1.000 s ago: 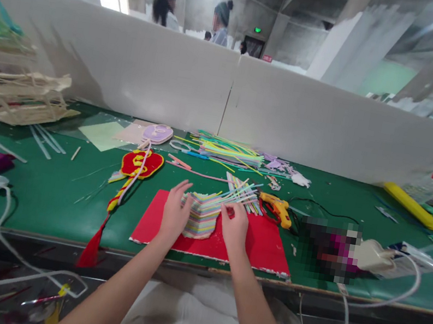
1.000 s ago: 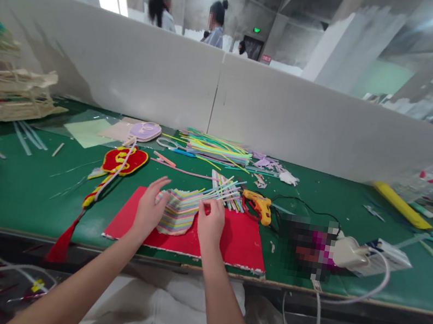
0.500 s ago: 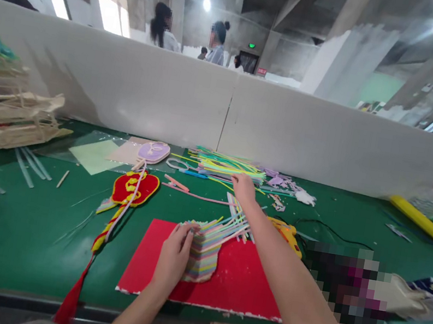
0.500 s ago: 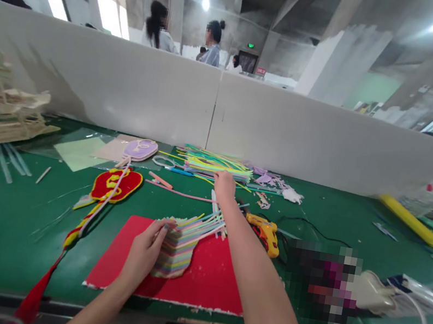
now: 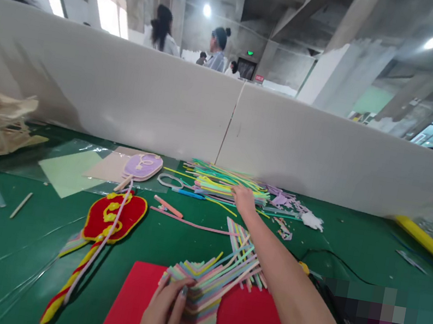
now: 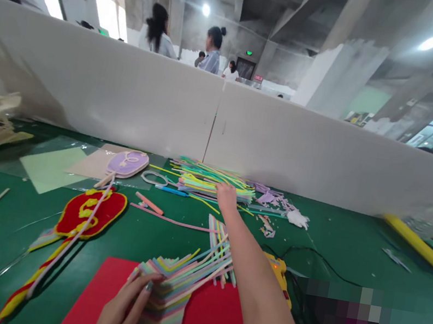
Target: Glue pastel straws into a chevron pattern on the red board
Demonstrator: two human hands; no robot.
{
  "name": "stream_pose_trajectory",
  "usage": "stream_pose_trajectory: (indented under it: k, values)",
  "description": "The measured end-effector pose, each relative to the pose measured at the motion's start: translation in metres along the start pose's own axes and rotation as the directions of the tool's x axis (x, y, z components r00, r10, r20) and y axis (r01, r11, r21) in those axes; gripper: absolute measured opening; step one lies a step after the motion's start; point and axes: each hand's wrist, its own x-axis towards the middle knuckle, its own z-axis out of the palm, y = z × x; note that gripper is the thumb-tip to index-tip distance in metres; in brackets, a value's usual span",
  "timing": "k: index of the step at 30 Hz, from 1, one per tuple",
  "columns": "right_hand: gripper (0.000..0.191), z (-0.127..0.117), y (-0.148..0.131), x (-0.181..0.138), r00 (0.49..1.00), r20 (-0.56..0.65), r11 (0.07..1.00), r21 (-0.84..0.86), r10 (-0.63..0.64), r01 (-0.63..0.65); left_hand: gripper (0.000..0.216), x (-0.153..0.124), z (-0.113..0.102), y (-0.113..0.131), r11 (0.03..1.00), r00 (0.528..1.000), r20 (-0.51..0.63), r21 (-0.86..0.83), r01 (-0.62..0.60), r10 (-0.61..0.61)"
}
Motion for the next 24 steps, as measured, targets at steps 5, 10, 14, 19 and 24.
stream_pose_trajectory:
  k: [5,10,14,19,24]
  values:
    - [0.035,0.0,0.008,0.003,0.996,0.084,0.998,-0.042,-0.035,0.039,0.035,-0.002,0.006,0.002,0.999,0.999,-0.034,-0.029,-0.018,0.017]
    - [0.032,-0.002,0.008,0.002,0.989,0.146,0.995,-0.088,-0.032,0.045,0.038,-0.003,0.011,-0.001,1.0,0.996,-0.093,-0.008,-0.005,0.005]
    - [0.032,-0.008,0.01,0.001,0.981,0.188,0.99,-0.121,-0.045,0.069,0.036,0.0,0.002,-0.009,0.997,0.997,0.043,0.029,-0.068,0.067]
    - [0.034,-0.013,0.011,-0.003,0.97,0.234,0.982,-0.154,-0.073,0.111,0.036,0.001,-0.004,-0.009,0.984,0.987,0.066,0.093,-0.153,0.147]
    - [0.035,-0.015,0.006,-0.007,0.98,0.196,0.982,-0.18,-0.02,0.056,0.033,0.002,-0.002,-0.005,0.981,0.986,0.057,0.103,-0.163,0.158]
